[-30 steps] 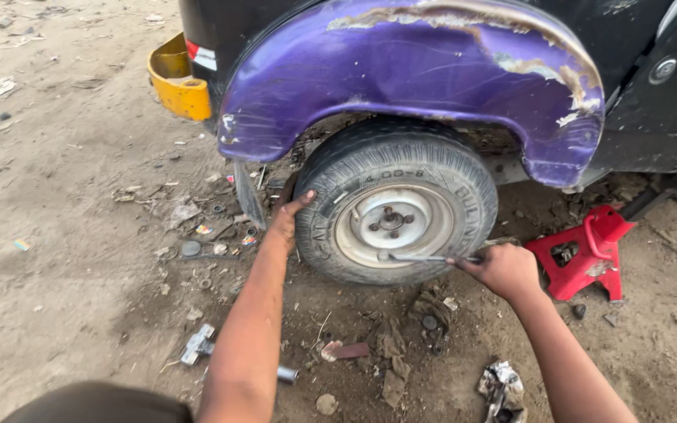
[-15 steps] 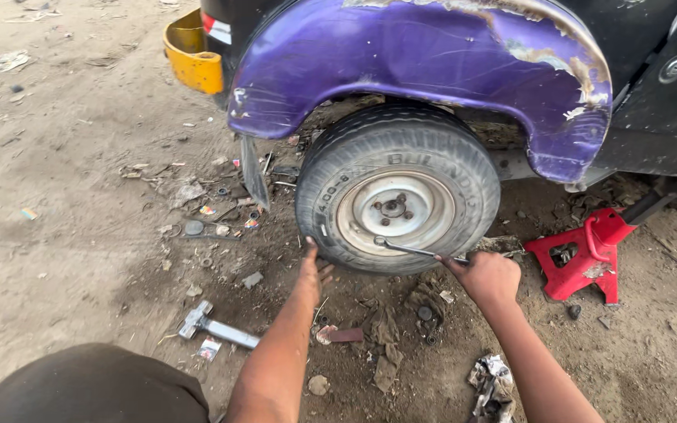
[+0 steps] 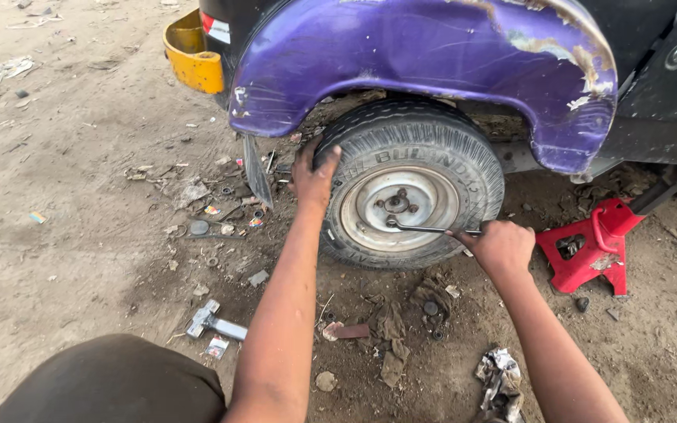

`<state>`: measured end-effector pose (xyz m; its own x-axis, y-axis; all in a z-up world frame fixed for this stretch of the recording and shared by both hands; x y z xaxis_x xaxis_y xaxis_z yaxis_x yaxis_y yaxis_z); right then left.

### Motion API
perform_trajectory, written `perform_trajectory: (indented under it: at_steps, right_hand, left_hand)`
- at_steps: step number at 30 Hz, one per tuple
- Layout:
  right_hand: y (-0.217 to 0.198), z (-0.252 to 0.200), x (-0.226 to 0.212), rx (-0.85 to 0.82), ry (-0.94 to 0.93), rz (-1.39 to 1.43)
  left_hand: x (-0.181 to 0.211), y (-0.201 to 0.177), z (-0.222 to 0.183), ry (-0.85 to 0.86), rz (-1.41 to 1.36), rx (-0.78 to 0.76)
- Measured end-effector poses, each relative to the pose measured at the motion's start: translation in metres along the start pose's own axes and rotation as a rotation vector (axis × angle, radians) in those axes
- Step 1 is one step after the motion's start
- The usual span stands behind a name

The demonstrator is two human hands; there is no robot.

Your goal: The person positions a tire onto a wheel hub and rotates it by hand. They then place multiple lug nuts onto the bolts and tighten them using a lug wrench.

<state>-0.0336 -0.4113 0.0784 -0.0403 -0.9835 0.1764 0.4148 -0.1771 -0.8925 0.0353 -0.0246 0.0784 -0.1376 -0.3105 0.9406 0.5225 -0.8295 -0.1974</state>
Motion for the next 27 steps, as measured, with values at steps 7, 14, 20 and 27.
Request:
perform_trajectory:
  at_steps: [7, 14, 20, 27]
  right_hand:
    - [-0.026, 0.028, -0.010, -0.112, 0.025, -0.083]
    - [-0.051, 0.053, -0.027, 0.011, -0.081, -0.111]
    - [-0.036, 0.033, -0.018, 0.194, -0.109, -0.062]
    - [-0.020, 0.024, -0.005, 0.182, -0.001, -0.018]
  left_hand:
    - [0.002, 0.003, -0.001, 0.058, 0.092, 0.035]
    - [-0.001, -0.003, 0.018, 0.164, 0.226, -0.071]
    - [-0.021, 0.007, 0.026, 0.075, 0.010, -0.228]
    - [-0.030, 0.016, 0.032, 0.028, -0.053, -0.261]
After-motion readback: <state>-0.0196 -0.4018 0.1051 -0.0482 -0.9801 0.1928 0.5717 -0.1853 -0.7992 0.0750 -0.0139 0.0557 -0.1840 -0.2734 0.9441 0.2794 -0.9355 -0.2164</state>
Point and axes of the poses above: each hand's wrist, its own z-axis towards the middle knuckle, its own y-axis out of the palm, x = y × z, the point moved 9 cm from there along z, towards the middle knuckle, and after that the axes turned 1 degree about -z, right-handed, at the moved point
